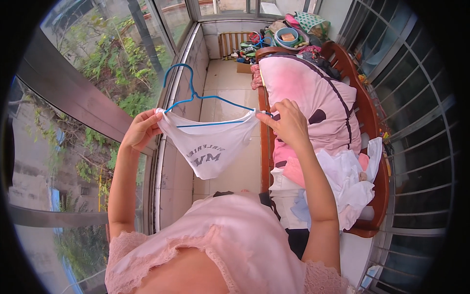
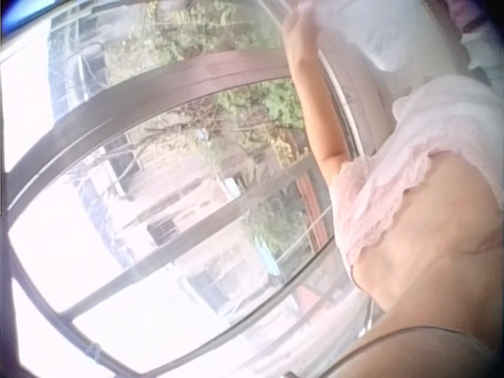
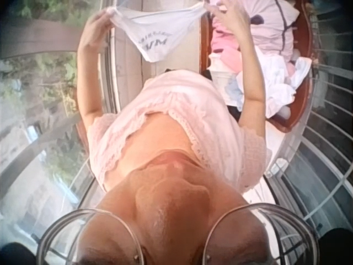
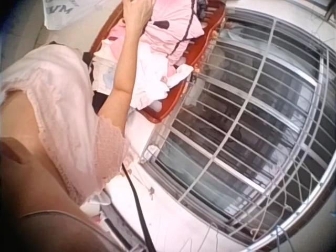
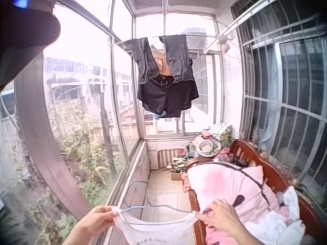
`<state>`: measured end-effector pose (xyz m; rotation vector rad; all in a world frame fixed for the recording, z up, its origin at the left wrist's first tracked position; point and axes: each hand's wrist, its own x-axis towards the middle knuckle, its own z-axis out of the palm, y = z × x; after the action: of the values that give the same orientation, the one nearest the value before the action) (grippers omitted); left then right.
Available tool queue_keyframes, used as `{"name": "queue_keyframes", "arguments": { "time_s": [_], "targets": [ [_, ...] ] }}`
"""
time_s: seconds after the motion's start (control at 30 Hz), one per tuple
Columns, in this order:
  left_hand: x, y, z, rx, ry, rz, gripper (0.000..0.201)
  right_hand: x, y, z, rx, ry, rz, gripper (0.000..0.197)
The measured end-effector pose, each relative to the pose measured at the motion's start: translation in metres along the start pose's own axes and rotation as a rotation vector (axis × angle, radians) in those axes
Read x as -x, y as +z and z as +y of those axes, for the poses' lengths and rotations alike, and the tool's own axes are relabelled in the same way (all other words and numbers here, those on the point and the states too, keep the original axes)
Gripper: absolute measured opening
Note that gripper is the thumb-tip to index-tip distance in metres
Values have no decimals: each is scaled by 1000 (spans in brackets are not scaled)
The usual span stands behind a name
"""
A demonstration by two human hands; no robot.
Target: The person takes items of clothing from a blue bucket and hangs them on an overhead drying rack by hand using plastic hangers.
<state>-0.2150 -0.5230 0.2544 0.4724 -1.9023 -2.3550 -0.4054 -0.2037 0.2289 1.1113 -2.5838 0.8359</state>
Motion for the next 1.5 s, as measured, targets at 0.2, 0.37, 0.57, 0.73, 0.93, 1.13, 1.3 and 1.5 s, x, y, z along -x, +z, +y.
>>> {"name": "queue_keyframes", "arguments": {
  "time_s": [0.2, 0.37, 0.57, 0.73, 0.93, 1.13, 1.3, 1.5],
  "targets": [
    [4, -4, 7, 67, 29, 41, 18, 3, 6, -2, -636, -148, -173, 15],
    [5, -8, 22, 141, 144, 166, 18, -7, -2, -10, -681, -159, 30, 12],
    [-1, -26, 15, -334, 188, 286, 21, -7, -9, -10, -782, -230, 19, 12],
    [-3, -25, 12, -905, 567, 433, 23, 4, 1, 2, -880, -149, 20, 14],
    [0, -1, 5, -741, 424, 63, 22, 18, 3, 11, -1044, 24, -23, 18],
    [1, 20, -15, -754, 553, 161, 21, 23, -2, 9, -810, 78, -50, 13],
    [6, 39, -22, -867, 687, 304, 17, 19, -3, -6, -278, -89, 370, 18],
    [11, 44, -28, -879, 707, 322, 15, 26, 6, -10, -338, 134, 205, 13]
  ]
}}
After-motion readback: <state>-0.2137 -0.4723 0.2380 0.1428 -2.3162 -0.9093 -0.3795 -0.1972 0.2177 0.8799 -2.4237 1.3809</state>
